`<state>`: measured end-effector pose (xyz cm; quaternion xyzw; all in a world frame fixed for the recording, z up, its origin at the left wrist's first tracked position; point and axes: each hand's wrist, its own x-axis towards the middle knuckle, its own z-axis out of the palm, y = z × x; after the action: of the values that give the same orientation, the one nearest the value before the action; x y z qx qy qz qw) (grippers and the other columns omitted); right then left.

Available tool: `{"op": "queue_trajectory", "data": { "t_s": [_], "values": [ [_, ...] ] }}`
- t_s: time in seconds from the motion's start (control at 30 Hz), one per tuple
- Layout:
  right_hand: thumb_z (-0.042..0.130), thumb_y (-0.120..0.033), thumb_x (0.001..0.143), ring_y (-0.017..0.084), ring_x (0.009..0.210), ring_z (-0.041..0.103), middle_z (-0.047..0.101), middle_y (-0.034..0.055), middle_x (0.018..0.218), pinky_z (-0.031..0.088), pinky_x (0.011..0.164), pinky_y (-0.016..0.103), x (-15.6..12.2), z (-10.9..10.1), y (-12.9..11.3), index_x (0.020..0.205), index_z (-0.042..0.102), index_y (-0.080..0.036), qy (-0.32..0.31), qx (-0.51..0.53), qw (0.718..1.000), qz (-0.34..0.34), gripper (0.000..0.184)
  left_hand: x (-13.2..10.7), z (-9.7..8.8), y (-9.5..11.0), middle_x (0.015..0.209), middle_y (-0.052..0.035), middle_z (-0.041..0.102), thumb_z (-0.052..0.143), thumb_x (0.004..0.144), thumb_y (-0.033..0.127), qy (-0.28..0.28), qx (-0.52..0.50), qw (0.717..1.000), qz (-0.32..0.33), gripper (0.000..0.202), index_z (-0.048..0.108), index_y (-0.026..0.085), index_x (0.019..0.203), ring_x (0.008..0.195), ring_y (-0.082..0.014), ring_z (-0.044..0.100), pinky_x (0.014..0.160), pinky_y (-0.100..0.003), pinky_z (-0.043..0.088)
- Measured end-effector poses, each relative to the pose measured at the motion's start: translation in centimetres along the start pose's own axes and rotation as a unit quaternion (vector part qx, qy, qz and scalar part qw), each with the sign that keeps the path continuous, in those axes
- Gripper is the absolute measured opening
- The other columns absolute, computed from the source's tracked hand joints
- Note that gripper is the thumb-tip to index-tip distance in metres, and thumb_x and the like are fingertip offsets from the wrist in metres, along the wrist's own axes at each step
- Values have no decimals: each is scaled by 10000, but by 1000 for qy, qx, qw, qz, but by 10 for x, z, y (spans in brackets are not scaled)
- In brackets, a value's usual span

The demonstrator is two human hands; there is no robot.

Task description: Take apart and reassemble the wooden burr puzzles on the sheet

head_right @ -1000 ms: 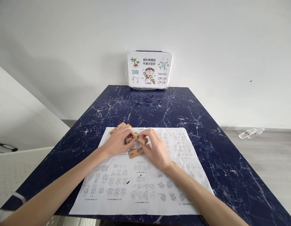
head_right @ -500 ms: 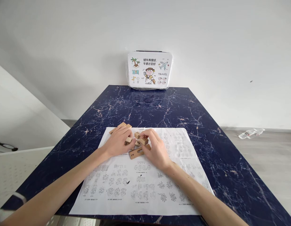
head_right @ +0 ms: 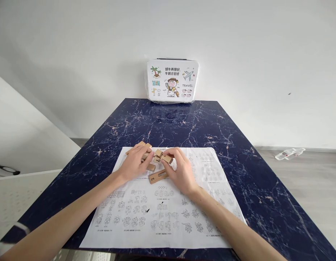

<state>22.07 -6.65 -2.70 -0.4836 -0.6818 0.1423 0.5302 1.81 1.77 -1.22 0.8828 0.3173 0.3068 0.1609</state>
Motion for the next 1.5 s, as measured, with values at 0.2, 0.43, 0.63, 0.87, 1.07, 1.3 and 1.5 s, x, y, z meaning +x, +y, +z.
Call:
{"op": "queue_trajectory", "data": {
  "t_s": [0.2,0.43,0.63,0.87,1.07,1.3,1.5],
  "values": [
    [604,-239,1047,252,1005,646,638,84,1118,584,853,441,0,0,3,1171,597,-269,17,9,1000,9,128,2,-3,7,844,-9,675,399,1138,405,-11,-86,995,-43,302,604,215,1025,721,-167,643,652,-288,467],
    [518,-239,1092,251,1017,689,613,97,1162,598,848,450,1,1,3,1218,585,-270,16,43,999,12,146,0,-2,4,765,23,540,389,1134,510,38,-187,973,-133,350,567,227,1239,645,-154,522,610,-280,411],
    [479,-189,1094,255,1106,663,624,100,1218,597,900,445,-1,2,-4,1280,558,-283,-31,48,998,-23,222,1,-1,3,756,36,470,309,1151,511,69,-256,955,-136,398,533,212,1287,696,-156,492,704,-299,430],
    [482,-155,1085,261,1154,636,620,107,1238,583,943,444,-3,4,-6,1314,532,-283,-63,41,996,-50,267,1,-4,11,984,-53,683,349,1147,471,-13,-244,963,-111,412,641,221,1295,872,-197,639,801,-331,505],
    [512,-196,1085,261,1107,657,650,94,1212,584,936,455,-3,4,-1,1298,535,-286,-40,17,999,-30,232,1,-4,9,1201,-86,704,431,1124,444,-47,-283,952,-109,381,669,241,1342,1014,-222,681,872,-349,556],
    [521,-162,1070,236,1016,668,653,87,1148,593,863,409,0,2,-1,1204,569,-267,-11,-11,999,-42,176,0,-4,7,1275,-106,700,588,1061,383,-64,-353,927,-110,401,622,253,1439,1084,-237,693,918,-380,592],
    [524,-150,1059,247,1020,672,655,93,1133,591,857,427,2,2,1,1164,577,-262,-1,-21,998,-53,162,-1,-1,6,1328,-113,677,666,1008,290,-61,-331,938,-88,427,620,252,1431,1235,-284,666,998,-419,572]
  ]
}}
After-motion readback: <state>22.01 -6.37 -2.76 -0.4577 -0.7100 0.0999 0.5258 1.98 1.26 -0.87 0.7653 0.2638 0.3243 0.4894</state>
